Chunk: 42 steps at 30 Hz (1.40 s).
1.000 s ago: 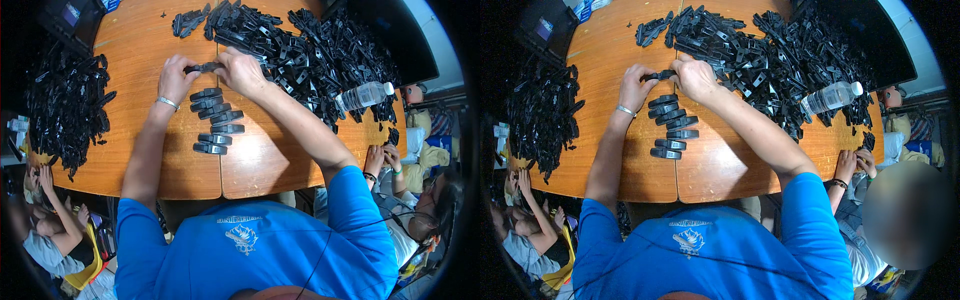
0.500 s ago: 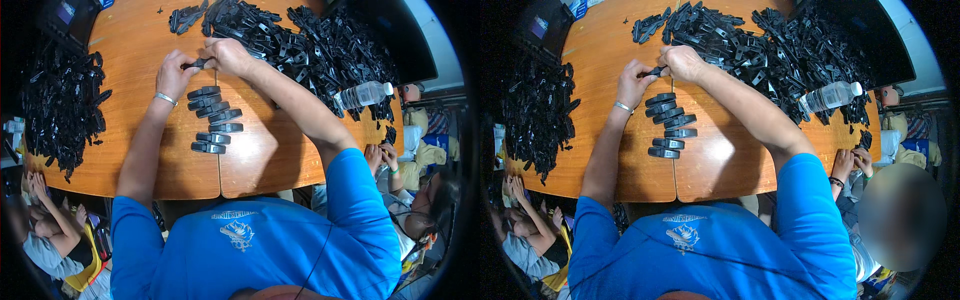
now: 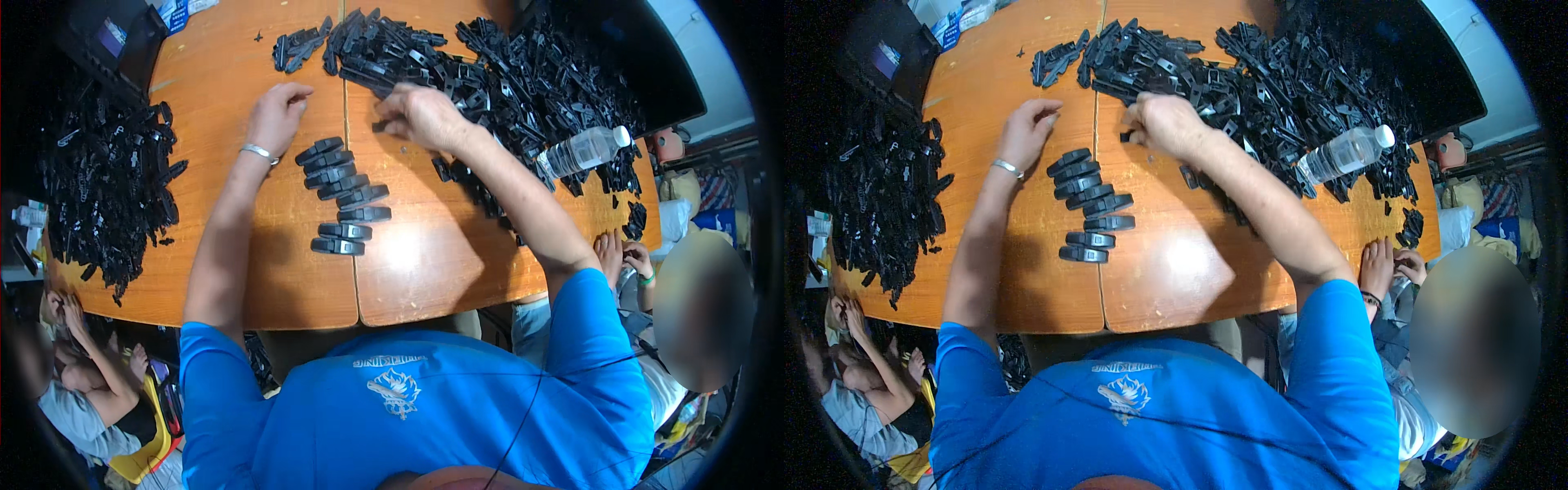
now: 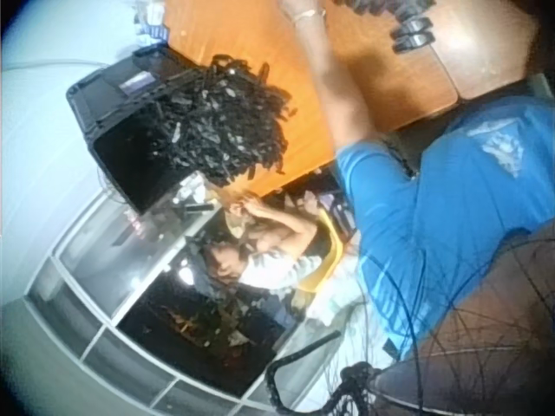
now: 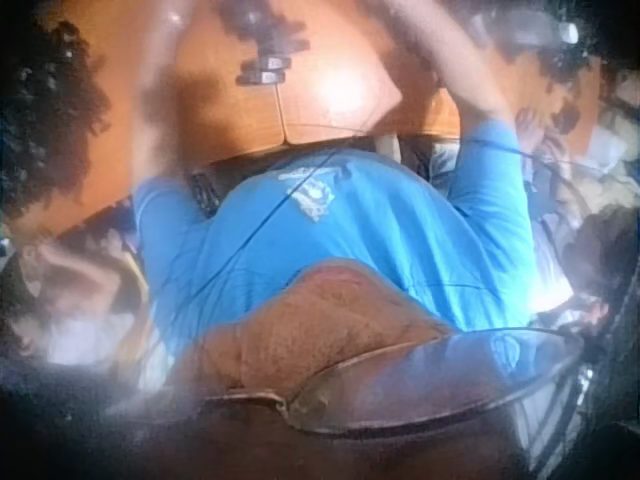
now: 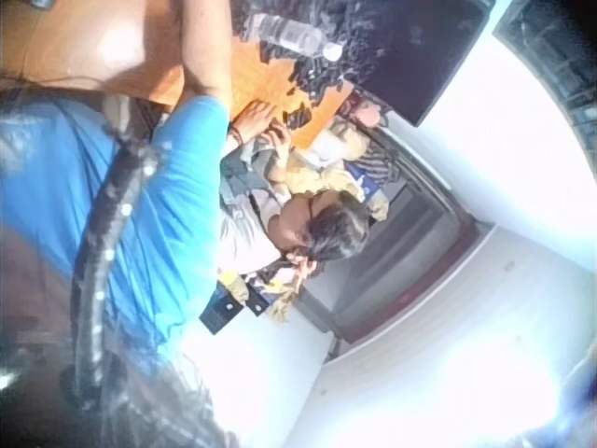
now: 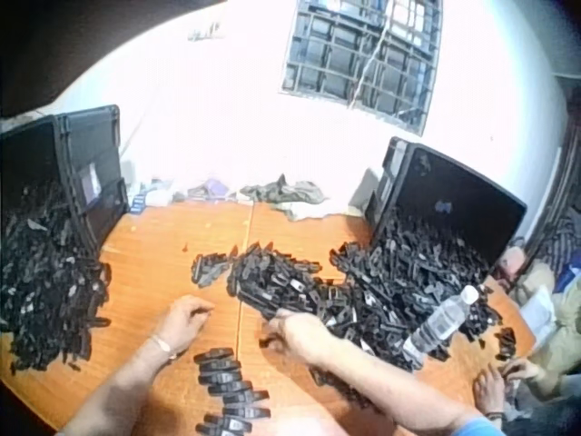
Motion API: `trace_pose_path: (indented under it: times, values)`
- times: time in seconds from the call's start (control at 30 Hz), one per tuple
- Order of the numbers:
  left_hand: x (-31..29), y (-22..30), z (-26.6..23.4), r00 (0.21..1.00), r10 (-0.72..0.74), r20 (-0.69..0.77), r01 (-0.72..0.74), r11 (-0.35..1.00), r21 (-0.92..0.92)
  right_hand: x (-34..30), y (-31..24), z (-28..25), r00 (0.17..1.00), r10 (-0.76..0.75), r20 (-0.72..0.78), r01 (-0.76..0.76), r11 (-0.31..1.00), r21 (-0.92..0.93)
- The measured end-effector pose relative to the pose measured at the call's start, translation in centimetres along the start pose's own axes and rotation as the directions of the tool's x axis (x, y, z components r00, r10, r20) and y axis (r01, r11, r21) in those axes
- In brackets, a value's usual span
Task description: The person assembles small plastic components by snapping pieces together by hand and stacking them on the table, then clears the assembled pieces aside and sorts through the remaining loose components.
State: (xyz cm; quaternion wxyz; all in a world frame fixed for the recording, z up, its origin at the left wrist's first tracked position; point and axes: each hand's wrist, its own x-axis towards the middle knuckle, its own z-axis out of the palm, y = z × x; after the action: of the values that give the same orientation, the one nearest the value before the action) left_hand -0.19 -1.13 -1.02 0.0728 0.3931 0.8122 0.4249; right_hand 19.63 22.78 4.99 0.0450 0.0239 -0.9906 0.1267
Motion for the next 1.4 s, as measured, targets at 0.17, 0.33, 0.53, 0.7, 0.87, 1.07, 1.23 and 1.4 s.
trace_pose_path:
  times: [0.17,0.33,0.53,0.7,0.87,1.07,1.23,1.4]
  values:
    - [5.1,1.5,3.5,0.985,-0.016,-0.172,0.050,0.980,0.195,-0.3,-1.2,1.6,0.994,0.047,0.099,-0.034,0.991,-0.127]
    - [9.2,2.2,5.6,0.972,-0.145,-0.183,0.191,0.944,0.269,-0.8,-1.0,2.2,0.999,-0.008,0.053,0.017,0.984,-0.175]
    - [11.0,0.9,5.5,0.928,-0.339,-0.153,0.357,0.928,0.107,-1.0,-2.0,2.5,0.994,-0.029,0.101,0.046,0.985,-0.167]
    - [7.9,0.5,4.2,0.934,-0.295,-0.200,0.323,0.938,0.127,-1.5,-2.7,2.8,0.996,-0.069,0.053,0.074,0.990,-0.119]
    - [3.9,1.7,4.1,0.983,-0.110,-0.148,0.153,0.933,0.325,-1.5,-4.1,2.1,0.997,-0.058,0.052,0.065,0.988,-0.141]
    - [3.0,2.8,4.5,0.987,-0.069,-0.146,0.102,0.968,0.231,-1.0,-4.0,2.3,0.989,-0.113,0.092,0.131,0.968,-0.214]
    - [2.8,1.9,2.7,0.992,0.125,0.005,-0.114,0.887,0.447,-0.6,-5.5,0.1,0.981,0.102,0.165,-0.074,0.983,-0.167]
    - [1.7,1.6,1.5,0.952,0.308,0.007,-0.278,0.849,0.450,0.0,-3.9,2.4,0.992,0.115,-0.046,-0.112,0.992,0.053]
